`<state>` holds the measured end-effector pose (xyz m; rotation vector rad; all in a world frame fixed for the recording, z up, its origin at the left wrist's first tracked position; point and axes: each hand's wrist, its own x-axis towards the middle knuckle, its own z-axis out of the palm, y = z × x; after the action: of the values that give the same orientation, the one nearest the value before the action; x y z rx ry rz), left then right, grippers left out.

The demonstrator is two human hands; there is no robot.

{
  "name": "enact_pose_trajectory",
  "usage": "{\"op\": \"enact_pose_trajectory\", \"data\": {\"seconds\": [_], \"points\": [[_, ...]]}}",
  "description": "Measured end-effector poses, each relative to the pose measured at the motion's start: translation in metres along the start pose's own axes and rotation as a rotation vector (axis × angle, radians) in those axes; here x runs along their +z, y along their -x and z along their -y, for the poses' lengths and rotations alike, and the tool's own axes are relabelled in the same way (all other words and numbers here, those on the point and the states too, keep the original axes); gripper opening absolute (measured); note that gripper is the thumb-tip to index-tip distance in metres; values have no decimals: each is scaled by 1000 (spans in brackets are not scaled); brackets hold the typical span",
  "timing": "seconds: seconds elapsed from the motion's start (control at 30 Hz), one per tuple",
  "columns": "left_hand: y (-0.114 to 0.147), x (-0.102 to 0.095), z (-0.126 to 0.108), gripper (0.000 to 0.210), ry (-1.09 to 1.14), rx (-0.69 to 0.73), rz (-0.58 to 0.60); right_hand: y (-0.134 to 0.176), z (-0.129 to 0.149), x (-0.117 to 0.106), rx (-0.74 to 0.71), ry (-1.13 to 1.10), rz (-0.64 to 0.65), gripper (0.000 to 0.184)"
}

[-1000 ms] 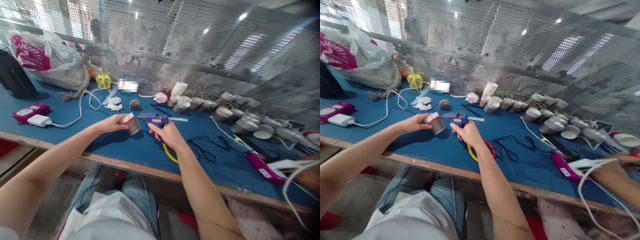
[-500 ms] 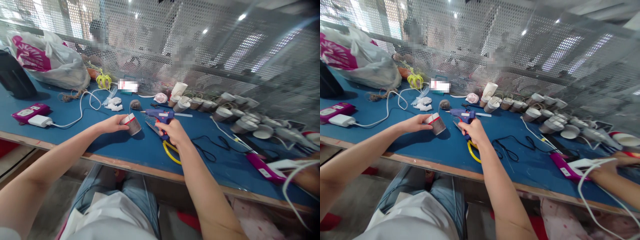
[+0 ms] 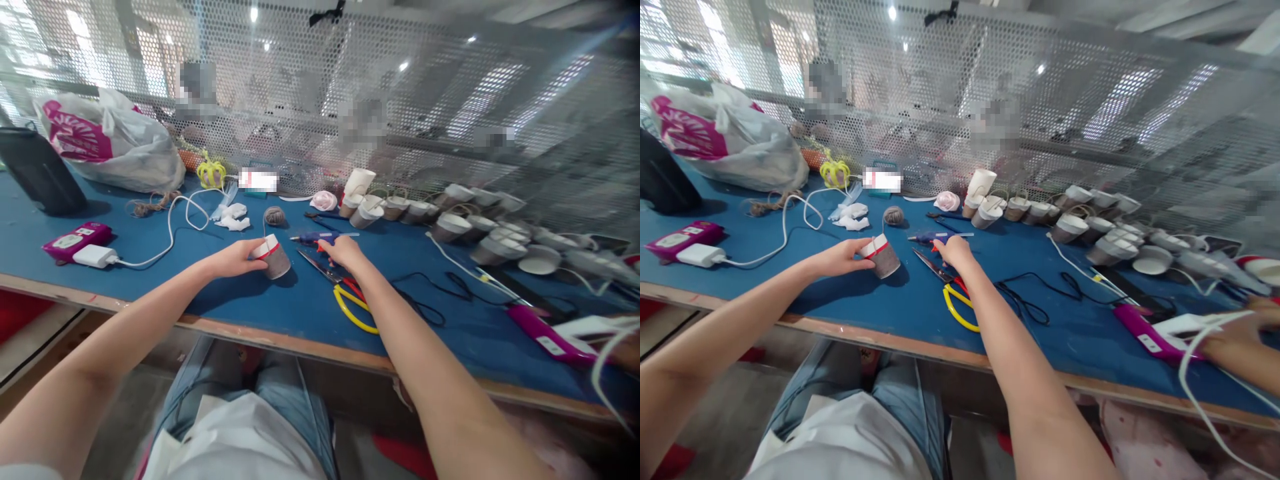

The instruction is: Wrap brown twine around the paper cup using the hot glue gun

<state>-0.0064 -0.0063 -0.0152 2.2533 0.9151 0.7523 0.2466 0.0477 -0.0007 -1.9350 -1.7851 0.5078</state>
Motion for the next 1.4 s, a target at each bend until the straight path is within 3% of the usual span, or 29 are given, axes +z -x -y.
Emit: {"op": "enact_pose_trajectory", "data": {"seconds": [0.13,0.2,0.3,0.4,0.5,0.7,0.83,0.93,1.1,1.4], "points": [[2,2,-5,29,-68,4,-4,16,29,-6,-192,65,-111,25],[3,3,-6,31,-94,4,-4,30,49,-8,-340,52,-70,28],[3,5,-4,34,-117,10,-14,48,77,-5,-676,82,88,29],[3,7,0,34,-130,22,-26,56,92,-1,-718,250,76,31],[2,8,1,32,-133,41,-17,57,96,1,-755,271,70,33],[3,8,-1,44,-96,37,-21,55,97,2,-737,184,230,23],[3,7,-2,47,-11,19,-41,55,86,9,-769,34,151,7],[2,7,-4,38,84,7,-29,55,75,17,-774,-212,101,7],[1,8,-5,28,267,-45,-24,53,61,24,-625,-668,78,9],[2,10,-9,29,477,-101,-4,51,46,26,-420,-733,-34,19]]}}
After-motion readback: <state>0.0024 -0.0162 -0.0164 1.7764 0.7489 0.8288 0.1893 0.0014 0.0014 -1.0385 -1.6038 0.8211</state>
